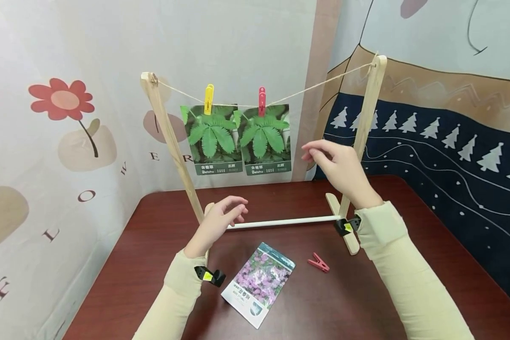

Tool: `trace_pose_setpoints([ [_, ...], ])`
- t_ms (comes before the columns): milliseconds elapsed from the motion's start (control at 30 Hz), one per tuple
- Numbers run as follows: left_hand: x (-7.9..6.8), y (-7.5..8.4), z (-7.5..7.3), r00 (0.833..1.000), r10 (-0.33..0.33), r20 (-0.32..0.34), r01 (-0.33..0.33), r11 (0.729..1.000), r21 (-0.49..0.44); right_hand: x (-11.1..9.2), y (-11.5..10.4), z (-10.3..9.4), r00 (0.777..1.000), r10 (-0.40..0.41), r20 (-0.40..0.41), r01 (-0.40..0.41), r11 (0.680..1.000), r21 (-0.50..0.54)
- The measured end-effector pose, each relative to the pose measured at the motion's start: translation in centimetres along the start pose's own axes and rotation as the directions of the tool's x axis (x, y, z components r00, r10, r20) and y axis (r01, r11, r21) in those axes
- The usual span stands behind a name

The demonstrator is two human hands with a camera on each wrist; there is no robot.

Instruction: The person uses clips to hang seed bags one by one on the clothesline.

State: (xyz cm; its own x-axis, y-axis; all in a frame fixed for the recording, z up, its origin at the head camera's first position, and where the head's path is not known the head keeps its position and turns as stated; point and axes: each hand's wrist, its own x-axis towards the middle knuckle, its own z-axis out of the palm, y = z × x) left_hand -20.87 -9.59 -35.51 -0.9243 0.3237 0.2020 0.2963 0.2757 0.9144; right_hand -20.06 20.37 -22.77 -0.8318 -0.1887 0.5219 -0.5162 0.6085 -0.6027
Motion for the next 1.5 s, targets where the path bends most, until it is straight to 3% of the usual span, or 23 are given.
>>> trace_pose_setpoints([
  [233, -0.5, -0.3, 1.4, 0.999, 0.053, -0.006, -0.051, 0.990, 0.134, -2.2, -0.6, 0.5, 0.995, 0.084, 0.046, -0.084, 0.996, 0.007],
  [367, -0.7, -0.6, 2.1, 0.997, 0.075, -0.015, -0.071, 0.981, 0.179, -3.5, 1.5, 1.3, 0.990, 0.125, 0.071, -0.127, 0.991, 0.029],
  [600, -1.7, -1.0, 3.3, 0.998, 0.054, 0.022, -0.057, 0.973, 0.225, -6.6, 5.1, 3.1, 0.968, 0.225, 0.115, -0.232, 0.971, 0.054],
  [833, -2.1, -1.3, 4.1, 0.999, 0.016, 0.039, -0.024, 0.980, 0.197, -8.5, 6.3, 3.7, 0.954, 0.262, 0.148, -0.278, 0.956, 0.097],
  [1033, -2.3, -2.1, 4.1, 0.999, 0.004, 0.049, -0.016, 0.970, 0.243, -10.1, 7.7, 4.4, 0.941, 0.287, 0.178, -0.313, 0.940, 0.136],
  [1267, -3.1, -3.1, 3.4, 0.999, -0.026, 0.042, 0.020, 0.991, 0.133, -11.2, 8.9, 6.7, 0.934, 0.292, 0.205, -0.340, 0.903, 0.263],
  [1500, -3.0, -3.8, 3.9, 0.998, -0.047, 0.040, 0.042, 0.992, 0.120, -12.7, 10.7, 8.0, 0.934, 0.305, 0.187, -0.352, 0.874, 0.334],
])
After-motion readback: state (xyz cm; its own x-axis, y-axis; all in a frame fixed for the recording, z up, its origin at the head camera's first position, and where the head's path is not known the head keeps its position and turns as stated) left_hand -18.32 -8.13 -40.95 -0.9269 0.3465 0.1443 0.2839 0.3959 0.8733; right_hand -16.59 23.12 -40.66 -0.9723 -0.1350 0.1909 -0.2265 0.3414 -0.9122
